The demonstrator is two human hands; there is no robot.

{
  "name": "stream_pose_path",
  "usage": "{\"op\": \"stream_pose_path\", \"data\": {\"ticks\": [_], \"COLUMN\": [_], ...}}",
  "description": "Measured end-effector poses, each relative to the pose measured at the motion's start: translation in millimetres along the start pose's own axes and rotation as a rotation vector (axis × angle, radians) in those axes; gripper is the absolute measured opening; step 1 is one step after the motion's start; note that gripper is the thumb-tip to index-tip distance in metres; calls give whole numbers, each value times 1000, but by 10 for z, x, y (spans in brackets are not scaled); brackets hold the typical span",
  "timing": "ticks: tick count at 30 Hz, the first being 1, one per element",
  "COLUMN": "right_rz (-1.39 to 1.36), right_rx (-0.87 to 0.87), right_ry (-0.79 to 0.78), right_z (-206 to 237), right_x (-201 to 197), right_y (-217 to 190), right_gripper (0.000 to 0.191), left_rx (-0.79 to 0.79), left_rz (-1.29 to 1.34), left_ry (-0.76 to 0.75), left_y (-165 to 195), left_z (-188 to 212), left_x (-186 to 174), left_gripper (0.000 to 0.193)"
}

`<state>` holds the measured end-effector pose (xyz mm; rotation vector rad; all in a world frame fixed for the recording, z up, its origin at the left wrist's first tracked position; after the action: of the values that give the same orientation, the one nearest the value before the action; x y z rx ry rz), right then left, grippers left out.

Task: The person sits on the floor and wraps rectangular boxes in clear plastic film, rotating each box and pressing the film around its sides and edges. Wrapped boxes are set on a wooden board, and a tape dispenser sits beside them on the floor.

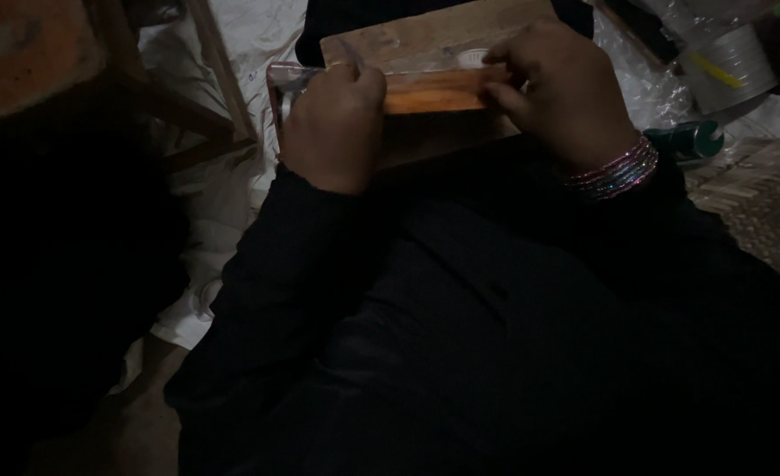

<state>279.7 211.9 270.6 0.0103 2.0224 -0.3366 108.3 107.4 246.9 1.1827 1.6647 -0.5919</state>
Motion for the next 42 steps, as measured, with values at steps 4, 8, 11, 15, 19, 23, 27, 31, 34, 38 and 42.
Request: {"op": "stream_pose_path", "data": {"ticks": [4, 8, 11, 15, 19, 23, 27, 31, 34, 38, 42], "right_rz": [39, -18, -35, -121, -93, -102, -37, -2, 19, 4, 4], "right_rx": [40, 93, 88, 49, 62, 27, -1, 9, -14, -3, 29], "right_ry": [-24, -12, -37, 13, -1, -1, 4, -23, -14, 8, -24], "right_z": [27, 78, 79, 88, 98, 73, 54, 47, 34, 33, 36], "right_x": [61, 106, 142, 132, 156, 156, 140, 165, 144, 102, 120], "right_y": [50, 105, 145, 153, 185, 158, 110, 99, 75, 62, 58], "right_gripper": [14, 12, 7, 5, 6, 15, 21, 9, 10, 8, 10], "left_rx": [73, 47, 14, 25, 14, 53, 22, 50, 26, 58, 42], "left_rz": [14, 25, 52, 52, 34, 35, -6, -64, -98, -49, -48], "left_ry": [124, 117, 70, 48, 16, 86, 46, 70, 117, 120, 46], "left_y": [90, 109, 81, 76, 57, 57, 26, 115, 133, 124, 66], "left_z": [31, 53, 40, 16, -3, 10, 1, 13, 19, 25, 1], "left_x": [-21, 29, 67, 85, 131, 96, 190, 235, 207, 152, 160], "left_gripper": [11, 7, 8, 6, 8, 4, 15, 15, 15, 11, 10]}}
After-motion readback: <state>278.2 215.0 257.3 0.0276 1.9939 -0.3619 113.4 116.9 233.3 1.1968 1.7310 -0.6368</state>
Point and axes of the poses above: each hand's wrist, its own z-axis away from the middle knuckle, its own x-axis out of the palm, y = z × x, the point moved 9 cm from there along -z, towards the middle knuckle, and after that the axes turned 13 degrees about -x, right-handed, at the moved point
